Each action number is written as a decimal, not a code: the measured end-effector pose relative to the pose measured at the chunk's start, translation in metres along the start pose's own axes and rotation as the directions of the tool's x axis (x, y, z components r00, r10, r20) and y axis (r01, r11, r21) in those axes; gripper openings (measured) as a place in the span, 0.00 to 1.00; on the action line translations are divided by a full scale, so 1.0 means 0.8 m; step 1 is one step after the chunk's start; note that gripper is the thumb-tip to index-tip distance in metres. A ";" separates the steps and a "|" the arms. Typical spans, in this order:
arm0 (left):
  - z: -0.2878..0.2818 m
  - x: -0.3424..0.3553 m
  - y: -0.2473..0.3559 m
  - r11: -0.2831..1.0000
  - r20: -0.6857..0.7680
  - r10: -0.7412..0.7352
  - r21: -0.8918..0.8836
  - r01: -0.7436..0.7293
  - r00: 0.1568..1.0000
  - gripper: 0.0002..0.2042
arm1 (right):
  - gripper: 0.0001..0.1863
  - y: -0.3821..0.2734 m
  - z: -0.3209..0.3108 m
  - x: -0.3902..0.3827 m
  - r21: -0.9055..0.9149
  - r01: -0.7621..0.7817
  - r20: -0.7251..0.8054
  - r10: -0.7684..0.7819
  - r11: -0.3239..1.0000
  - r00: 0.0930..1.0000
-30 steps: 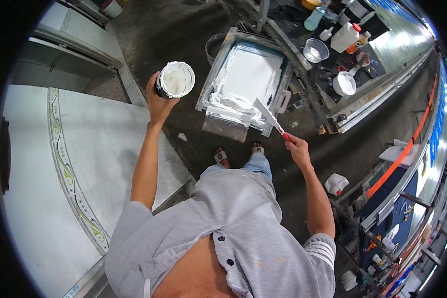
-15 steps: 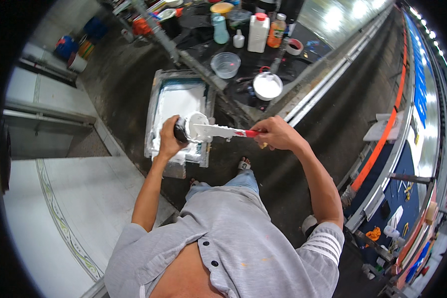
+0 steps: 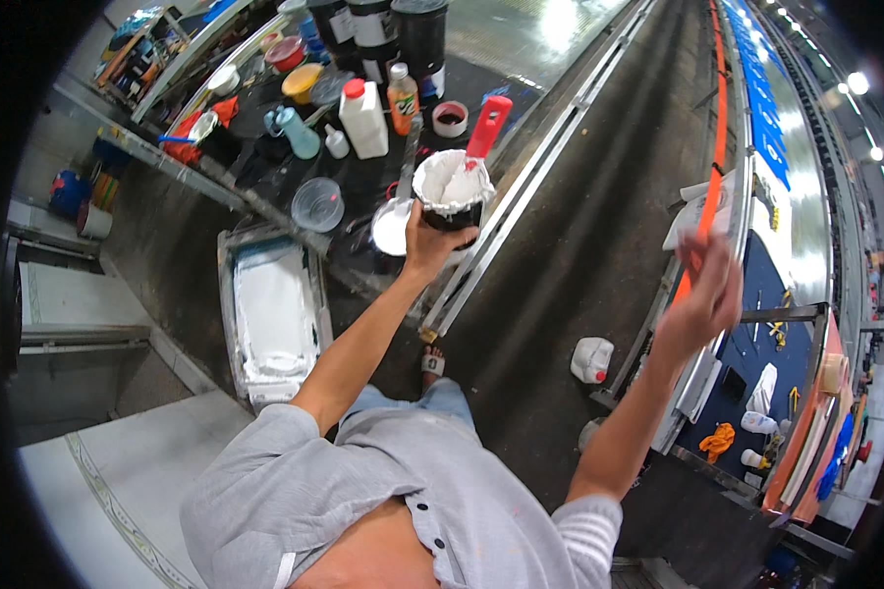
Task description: The person performs screen printing on a series of t-shirts. They use a squeegee to pull white ink across a screen frame, applying a logo to yellow, white, and blue shirts on a conveyor. The person also mixes white ink in a container and adds a liquid additive before returning to print.
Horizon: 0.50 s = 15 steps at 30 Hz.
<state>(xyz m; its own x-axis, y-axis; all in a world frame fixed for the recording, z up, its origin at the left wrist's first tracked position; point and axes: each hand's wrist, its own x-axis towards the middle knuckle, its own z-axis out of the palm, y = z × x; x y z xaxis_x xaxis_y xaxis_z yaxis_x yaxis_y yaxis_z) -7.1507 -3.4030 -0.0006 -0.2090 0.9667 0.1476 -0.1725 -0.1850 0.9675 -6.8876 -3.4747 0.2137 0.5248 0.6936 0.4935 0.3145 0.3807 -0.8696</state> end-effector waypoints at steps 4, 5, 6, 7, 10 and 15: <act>0.050 0.093 -0.041 0.988 -0.161 0.122 0.114 -0.104 0.979 0.42 | 0.14 0.087 -0.119 -0.111 -0.171 -0.381 -0.156 0.356 0.909 0.921; 0.051 0.115 -0.065 0.987 -0.187 0.137 0.110 -0.118 0.973 0.42 | 0.13 0.121 -0.153 -0.152 -0.174 -0.414 -0.068 0.409 0.893 0.910; 0.052 0.128 -0.073 0.974 -0.190 0.155 0.195 -0.117 0.970 0.42 | 0.13 0.146 -0.178 -0.200 -0.280 -0.491 -0.118 0.478 0.825 0.870; 0.055 0.132 -0.068 0.967 -0.201 0.107 0.249 -0.055 0.974 0.42 | 0.12 0.148 -0.178 -0.241 -0.232 -0.616 -0.202 0.582 0.753 0.788; 0.058 0.129 -0.053 0.985 -0.152 0.064 0.168 -0.038 0.986 0.43 | 0.11 0.161 -0.192 -0.311 -0.113 -0.745 -0.308 0.689 0.658 0.656; 0.044 0.101 -0.018 0.977 0.212 0.110 0.154 -0.144 0.971 0.43 | 0.11 0.103 -0.070 -0.151 -0.139 -0.371 -0.026 0.371 0.918 0.928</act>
<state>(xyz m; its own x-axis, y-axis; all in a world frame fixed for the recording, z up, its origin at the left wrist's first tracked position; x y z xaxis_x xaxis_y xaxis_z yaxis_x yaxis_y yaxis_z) -7.1310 -3.3163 0.0047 -0.0174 0.9559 0.2930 0.0102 -0.2929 0.9561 -6.8807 -3.5609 0.0834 0.6240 0.7695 0.1363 0.2047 0.0073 -0.9788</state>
